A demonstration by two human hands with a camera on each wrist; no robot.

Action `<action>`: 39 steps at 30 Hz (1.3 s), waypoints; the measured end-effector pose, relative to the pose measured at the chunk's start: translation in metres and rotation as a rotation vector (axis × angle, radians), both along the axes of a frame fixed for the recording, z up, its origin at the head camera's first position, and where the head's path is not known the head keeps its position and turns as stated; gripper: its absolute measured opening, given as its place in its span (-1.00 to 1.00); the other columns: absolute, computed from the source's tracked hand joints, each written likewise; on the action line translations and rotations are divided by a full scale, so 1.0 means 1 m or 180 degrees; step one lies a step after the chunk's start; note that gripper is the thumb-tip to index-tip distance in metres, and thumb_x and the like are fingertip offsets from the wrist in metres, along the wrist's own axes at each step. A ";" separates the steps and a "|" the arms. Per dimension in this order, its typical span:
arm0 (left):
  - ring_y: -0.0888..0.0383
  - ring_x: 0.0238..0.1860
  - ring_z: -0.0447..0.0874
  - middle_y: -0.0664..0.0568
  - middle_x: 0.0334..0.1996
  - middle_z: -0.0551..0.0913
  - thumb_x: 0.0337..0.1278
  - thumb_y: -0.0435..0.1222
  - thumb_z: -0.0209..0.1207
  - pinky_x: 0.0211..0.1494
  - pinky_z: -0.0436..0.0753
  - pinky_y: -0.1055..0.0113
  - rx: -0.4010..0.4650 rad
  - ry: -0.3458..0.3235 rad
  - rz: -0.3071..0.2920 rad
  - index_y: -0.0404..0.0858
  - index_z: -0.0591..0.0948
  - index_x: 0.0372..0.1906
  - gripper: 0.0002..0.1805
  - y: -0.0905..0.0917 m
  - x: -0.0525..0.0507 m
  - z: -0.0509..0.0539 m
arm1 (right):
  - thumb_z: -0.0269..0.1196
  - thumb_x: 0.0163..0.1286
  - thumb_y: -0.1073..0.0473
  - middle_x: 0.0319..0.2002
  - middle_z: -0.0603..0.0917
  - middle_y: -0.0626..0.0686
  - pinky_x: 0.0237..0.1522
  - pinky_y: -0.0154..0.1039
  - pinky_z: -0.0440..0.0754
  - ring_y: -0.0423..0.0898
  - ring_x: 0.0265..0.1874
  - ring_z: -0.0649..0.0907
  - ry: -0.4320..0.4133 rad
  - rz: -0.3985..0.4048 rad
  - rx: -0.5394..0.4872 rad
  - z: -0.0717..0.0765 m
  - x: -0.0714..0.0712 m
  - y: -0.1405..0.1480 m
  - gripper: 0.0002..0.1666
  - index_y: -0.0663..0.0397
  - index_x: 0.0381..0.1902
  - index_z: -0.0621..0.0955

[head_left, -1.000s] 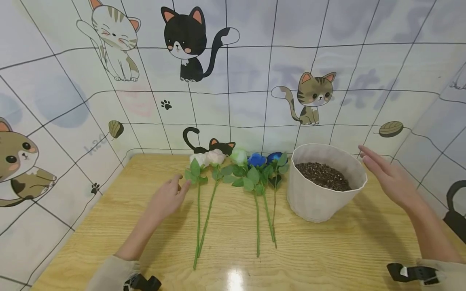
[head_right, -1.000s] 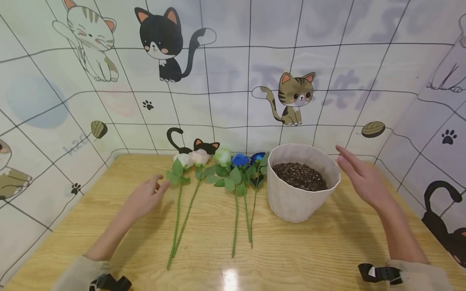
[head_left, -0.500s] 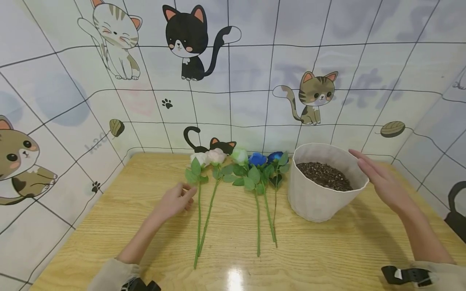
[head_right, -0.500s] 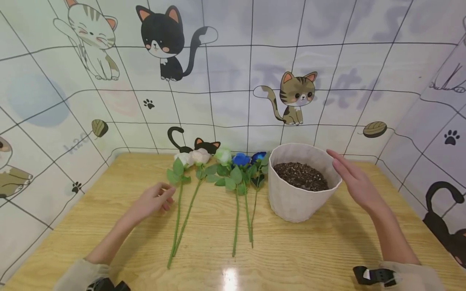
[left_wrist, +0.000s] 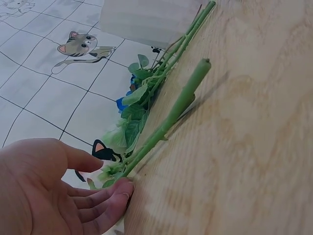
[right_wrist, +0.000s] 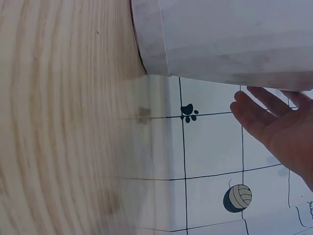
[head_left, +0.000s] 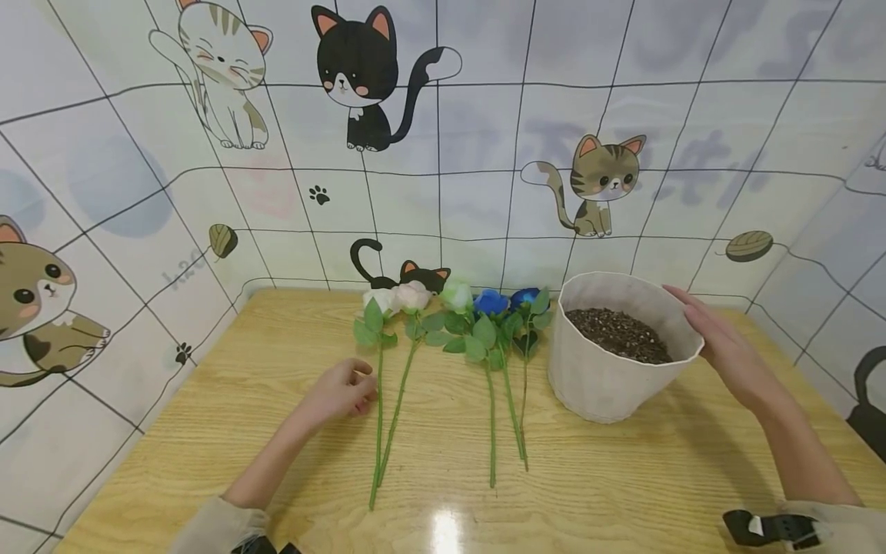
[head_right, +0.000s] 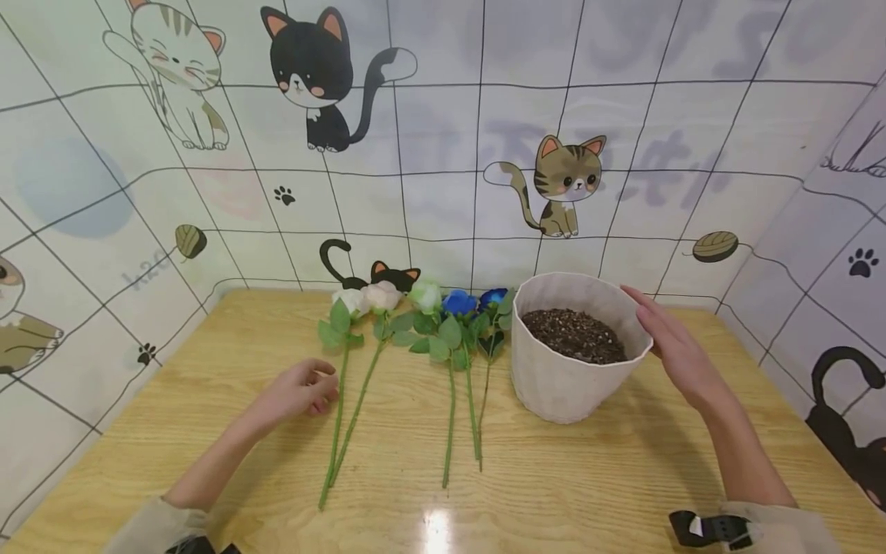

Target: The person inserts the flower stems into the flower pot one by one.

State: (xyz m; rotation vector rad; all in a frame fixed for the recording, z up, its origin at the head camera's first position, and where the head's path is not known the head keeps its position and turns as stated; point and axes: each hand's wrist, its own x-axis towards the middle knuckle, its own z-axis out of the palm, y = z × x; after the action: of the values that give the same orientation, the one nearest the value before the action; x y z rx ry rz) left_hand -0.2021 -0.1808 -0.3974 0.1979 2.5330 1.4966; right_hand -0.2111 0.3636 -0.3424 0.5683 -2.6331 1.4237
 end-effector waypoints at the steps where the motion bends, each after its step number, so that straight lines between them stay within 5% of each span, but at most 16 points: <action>1: 0.09 -0.44 0.65 -0.17 -0.31 0.70 0.38 -0.36 0.07 -0.39 0.65 0.29 -0.0021 0.0015 -0.0021 -0.64 0.37 0.21 -0.53 0.000 0.000 -0.001 | -0.33 0.73 0.02 0.55 0.14 -0.16 0.07 -0.63 0.36 -0.47 0.33 0.27 0.0016 0.0060 -0.0064 -0.001 -0.001 0.000 -0.40 -0.11 0.64 0.04; 9: 0.12 -0.50 0.64 -0.07 -0.43 0.67 0.38 -0.36 0.18 -0.39 0.66 0.26 -0.0302 0.0092 -0.0044 -0.63 0.46 0.10 -0.60 0.005 0.003 -0.002 | -0.31 0.73 0.09 0.44 0.27 -0.24 0.08 -0.58 0.42 -0.47 0.25 0.41 -0.0083 0.0392 -0.0754 -0.007 -0.004 -0.001 -0.41 -0.01 0.63 0.06; 15: 0.13 -0.51 0.63 -0.05 -0.46 0.65 0.24 -0.38 0.31 -0.41 0.62 0.30 -0.0503 0.0034 0.0051 -0.61 0.50 0.04 -0.59 0.013 0.004 0.000 | -0.31 0.73 0.06 0.40 0.33 -0.23 0.06 -0.57 0.43 -0.45 0.23 0.43 -0.0116 0.0417 -0.0850 -0.008 -0.005 -0.001 -0.41 -0.04 0.63 0.06; 22: 0.12 -0.48 0.65 -0.10 -0.42 0.66 0.25 -0.43 0.27 -0.36 0.67 0.25 -0.0345 -0.0170 0.0077 -0.63 0.48 0.07 -0.60 0.012 0.004 0.001 | -0.30 0.73 0.03 0.41 0.31 -0.20 0.04 -0.57 0.42 -0.45 0.24 0.41 -0.0179 0.0316 -0.0794 -0.009 -0.005 -0.002 -0.40 -0.09 0.63 0.06; 39: 0.12 -0.43 0.64 -0.18 -0.29 0.62 0.40 -0.44 0.13 -0.33 0.67 0.28 -0.0127 -0.0226 0.0056 -0.67 0.47 0.10 -0.65 0.005 0.000 0.001 | -0.27 0.72 0.01 0.42 0.32 -0.24 0.08 -0.56 0.41 -0.44 0.25 0.42 -0.0299 0.0227 -0.1016 -0.007 -0.002 -0.006 -0.39 -0.02 0.62 0.08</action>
State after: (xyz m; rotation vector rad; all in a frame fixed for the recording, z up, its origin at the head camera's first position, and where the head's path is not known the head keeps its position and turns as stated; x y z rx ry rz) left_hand -0.2020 -0.1755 -0.3962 0.1150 2.5125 1.4318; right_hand -0.2132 0.3572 -0.3493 0.5737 -2.3967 1.8853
